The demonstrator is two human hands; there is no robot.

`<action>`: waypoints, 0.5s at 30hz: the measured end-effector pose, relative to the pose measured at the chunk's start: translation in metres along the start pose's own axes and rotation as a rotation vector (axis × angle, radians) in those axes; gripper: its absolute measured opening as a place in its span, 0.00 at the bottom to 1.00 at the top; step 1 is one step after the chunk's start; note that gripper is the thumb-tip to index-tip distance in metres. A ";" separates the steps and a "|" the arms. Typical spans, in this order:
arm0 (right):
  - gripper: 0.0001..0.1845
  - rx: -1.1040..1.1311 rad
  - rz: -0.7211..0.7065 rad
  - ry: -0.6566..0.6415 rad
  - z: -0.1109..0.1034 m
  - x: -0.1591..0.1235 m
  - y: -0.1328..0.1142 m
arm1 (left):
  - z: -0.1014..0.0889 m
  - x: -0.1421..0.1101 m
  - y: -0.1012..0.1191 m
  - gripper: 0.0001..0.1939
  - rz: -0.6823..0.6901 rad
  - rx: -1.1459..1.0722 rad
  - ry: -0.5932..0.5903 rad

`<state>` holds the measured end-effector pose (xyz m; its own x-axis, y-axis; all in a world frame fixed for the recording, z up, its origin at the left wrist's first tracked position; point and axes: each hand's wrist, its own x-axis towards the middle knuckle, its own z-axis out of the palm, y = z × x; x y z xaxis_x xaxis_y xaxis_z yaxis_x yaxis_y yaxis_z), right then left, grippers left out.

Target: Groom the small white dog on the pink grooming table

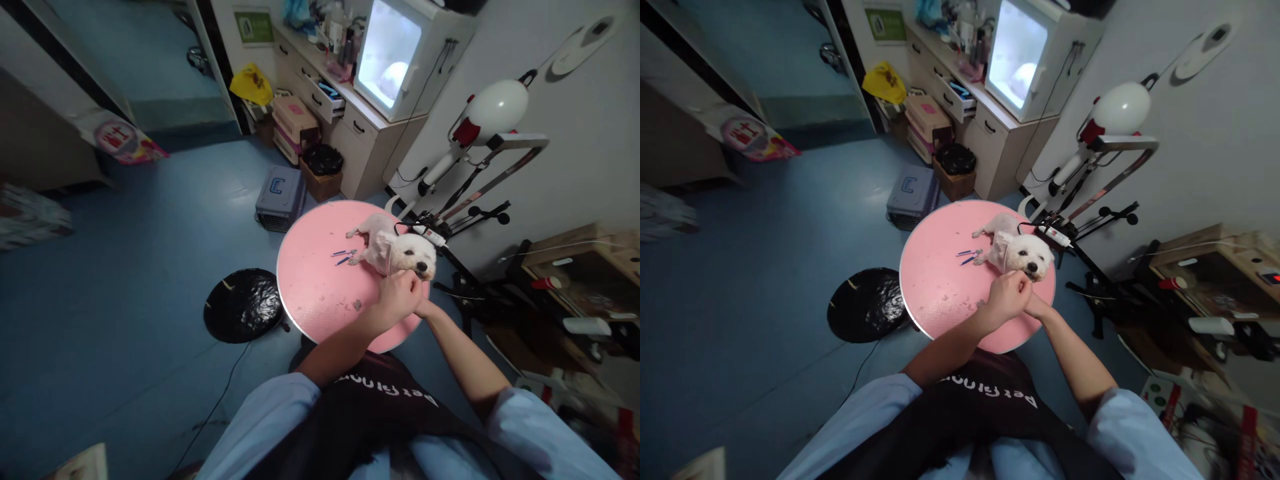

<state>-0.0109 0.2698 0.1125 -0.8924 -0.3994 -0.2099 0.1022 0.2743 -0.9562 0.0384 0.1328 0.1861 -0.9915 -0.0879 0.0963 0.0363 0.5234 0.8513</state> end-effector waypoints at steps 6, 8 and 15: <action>0.09 -0.072 0.137 -0.238 0.016 -0.006 0.014 | 0.006 -0.001 -0.028 0.06 -0.068 -0.279 0.058; 0.10 -0.063 0.189 -0.276 0.028 -0.022 0.029 | 0.002 0.003 -0.047 0.06 -0.155 -0.460 0.037; 0.14 0.076 0.302 -0.003 0.068 -0.080 0.085 | -0.019 0.042 -0.074 0.11 -0.245 -0.628 -0.002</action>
<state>0.0990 0.2651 0.0345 -0.8157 -0.3122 -0.4870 0.3949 0.3147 -0.8632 -0.0033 0.0743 0.1373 -0.9805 -0.1399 -0.1383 -0.1244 -0.1034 0.9868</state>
